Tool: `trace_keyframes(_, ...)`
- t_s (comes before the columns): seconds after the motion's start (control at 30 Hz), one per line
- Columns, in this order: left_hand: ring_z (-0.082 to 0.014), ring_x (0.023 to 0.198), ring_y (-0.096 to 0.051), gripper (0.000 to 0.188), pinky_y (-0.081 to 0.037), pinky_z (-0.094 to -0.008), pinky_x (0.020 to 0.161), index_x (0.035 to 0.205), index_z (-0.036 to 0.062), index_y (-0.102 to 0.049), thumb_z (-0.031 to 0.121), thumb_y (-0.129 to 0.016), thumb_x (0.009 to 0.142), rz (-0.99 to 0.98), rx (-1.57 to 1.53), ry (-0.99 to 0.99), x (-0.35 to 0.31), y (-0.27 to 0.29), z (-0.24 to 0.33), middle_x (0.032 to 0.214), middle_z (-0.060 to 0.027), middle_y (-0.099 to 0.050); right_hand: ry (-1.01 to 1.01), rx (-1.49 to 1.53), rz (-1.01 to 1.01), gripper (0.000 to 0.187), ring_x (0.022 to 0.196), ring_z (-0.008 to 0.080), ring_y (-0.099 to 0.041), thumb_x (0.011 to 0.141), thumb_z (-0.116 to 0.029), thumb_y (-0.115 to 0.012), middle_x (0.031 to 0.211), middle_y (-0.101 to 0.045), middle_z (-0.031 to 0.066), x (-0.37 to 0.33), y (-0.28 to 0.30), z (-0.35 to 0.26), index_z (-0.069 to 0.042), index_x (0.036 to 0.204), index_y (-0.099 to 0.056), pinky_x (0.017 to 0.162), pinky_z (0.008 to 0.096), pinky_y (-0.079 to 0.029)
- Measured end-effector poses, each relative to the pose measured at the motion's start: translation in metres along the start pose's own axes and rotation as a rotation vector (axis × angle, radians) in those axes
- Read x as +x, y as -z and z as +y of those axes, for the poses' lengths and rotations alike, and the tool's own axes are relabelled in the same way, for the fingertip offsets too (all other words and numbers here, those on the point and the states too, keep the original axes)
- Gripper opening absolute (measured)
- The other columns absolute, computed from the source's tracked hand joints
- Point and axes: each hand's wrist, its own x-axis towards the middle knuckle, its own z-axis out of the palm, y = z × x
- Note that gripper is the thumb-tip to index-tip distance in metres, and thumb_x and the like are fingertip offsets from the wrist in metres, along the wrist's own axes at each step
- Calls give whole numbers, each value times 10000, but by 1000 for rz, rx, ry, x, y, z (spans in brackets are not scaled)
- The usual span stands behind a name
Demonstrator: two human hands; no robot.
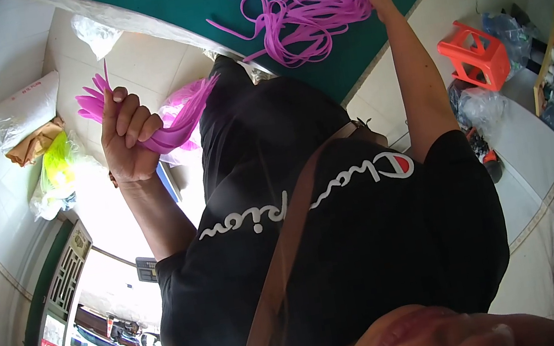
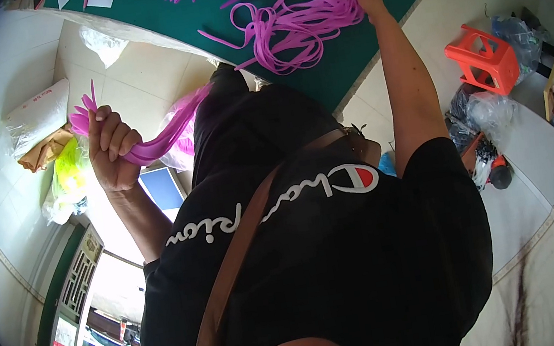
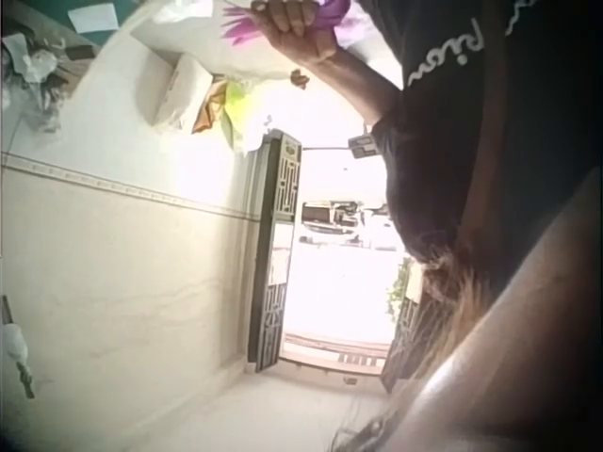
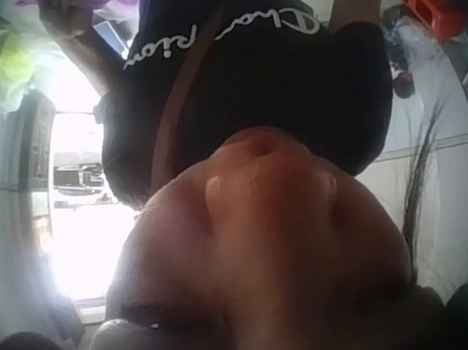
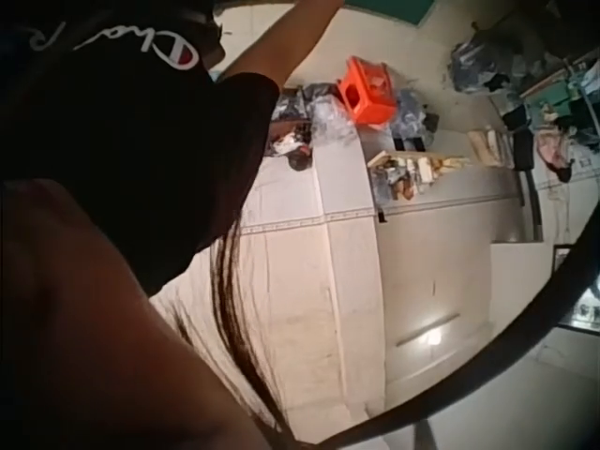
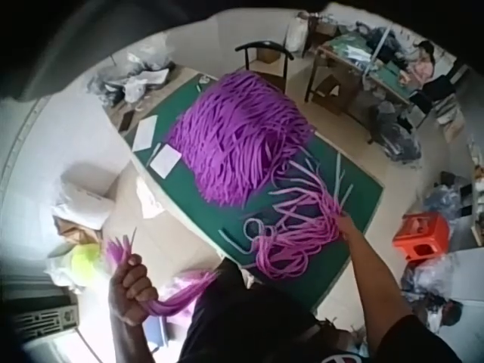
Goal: Weighing bundles of pink synthetic fiber using a digital scale and recording the weights in a notebook.
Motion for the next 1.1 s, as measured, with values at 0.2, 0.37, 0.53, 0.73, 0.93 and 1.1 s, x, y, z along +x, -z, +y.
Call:
trace_keyframes(0.2,-52,430,-266,231,-280,-214,447,972,23,-469,216,-345,998,-10,-14,-6,2,0,-4,578,24,-346,130,-309,433,546,931,242,-597,769,-345,-675,1043,-609,163,13,9,31,54,1124,-559,768,328,-478)
trace_keyframes(0.37,-52,436,-274,230,-262,-217,451,982,34,-488,212,-342,996,-3,-73,53,2,-6,-7,586,32,-350,22,-650,841,438,979,312,-592,751,-298,-670,978,-637,191,13,4,4,13,1054,-617,785,374,-482)
trace_keyframes(0.53,-66,443,-293,232,-291,-232,459,986,39,-458,202,-295,1004,-57,-128,110,2,-9,-9,609,11,-356,630,-768,848,299,810,353,-641,745,-206,-581,865,-637,238,35,-1,-17,25,920,-654,728,407,-510)
trace_keyframes(0.73,-74,452,-293,305,-290,-235,463,995,35,-456,237,-228,1015,5,-155,84,4,-12,1,629,-4,-339,-250,-286,889,332,798,353,-651,792,-269,-581,845,-648,244,93,35,-25,51,819,-663,709,409,-519)
trace_keyframes(0.93,-76,443,-275,321,-272,-234,455,978,34,-462,245,-223,1017,79,-155,74,19,-13,1,613,1,-320,-186,-443,796,538,836,348,-651,766,-433,-636,849,-651,236,127,54,-20,97,856,-651,754,416,-509)
trace_keyframes(1.1,-70,433,-262,301,-263,-228,444,966,36,-467,237,-248,1014,136,-145,78,35,-18,-1,604,8,-313,-138,-584,779,564,825,345,-652,746,-446,-655,849,-653,224,145,57,-20,93,908,-645,732,421,-510)
